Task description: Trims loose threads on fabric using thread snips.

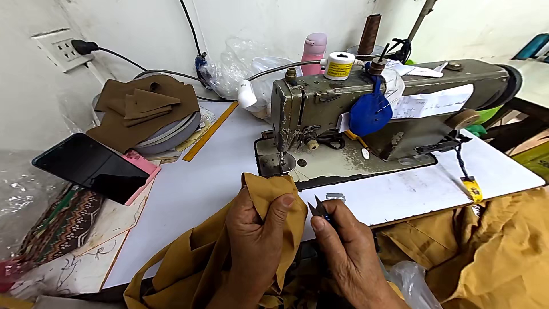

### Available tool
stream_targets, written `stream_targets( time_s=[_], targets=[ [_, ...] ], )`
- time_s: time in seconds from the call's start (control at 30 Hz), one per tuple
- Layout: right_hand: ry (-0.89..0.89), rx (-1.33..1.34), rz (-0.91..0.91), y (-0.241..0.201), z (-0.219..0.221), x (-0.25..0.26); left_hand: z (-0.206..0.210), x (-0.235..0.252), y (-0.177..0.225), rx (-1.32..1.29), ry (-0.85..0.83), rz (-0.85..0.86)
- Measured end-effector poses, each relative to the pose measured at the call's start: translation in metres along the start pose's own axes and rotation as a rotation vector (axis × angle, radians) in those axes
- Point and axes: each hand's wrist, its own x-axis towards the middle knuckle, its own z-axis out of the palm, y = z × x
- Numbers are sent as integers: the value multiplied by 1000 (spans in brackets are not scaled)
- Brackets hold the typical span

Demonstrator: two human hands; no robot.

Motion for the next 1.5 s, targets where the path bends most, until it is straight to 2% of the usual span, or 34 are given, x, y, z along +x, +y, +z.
stream_targets(
  time_s=[0.33, 0.57, 0.8, 1.13, 1.27, 1.4, 1.5],
  targets=[
    [-22, -54, -48, 0, 2, 1, 0, 0, 0, -7, -28, -2],
    [5, -2, 37, 5, -2, 2, -1, -2, 0, -16, -21, 17],
    [0, -117, -120, -1, -1, 1, -1, 1, 0, 8, -34, 8],
    [12, -238, -202, 3, 0, 2, -3, 3, 2, 10, -71, 2],
    [1, -226, -258, 4, -2, 1, -4, 5, 3, 26, -72, -29],
    [-82, -209, -363, 3, -6, -3, -8, 10, 0, 0, -85, -95],
    [-77, -212, -303, 4, -12, 0, -11, 11, 1, -47, -130, -196]
  ],
)
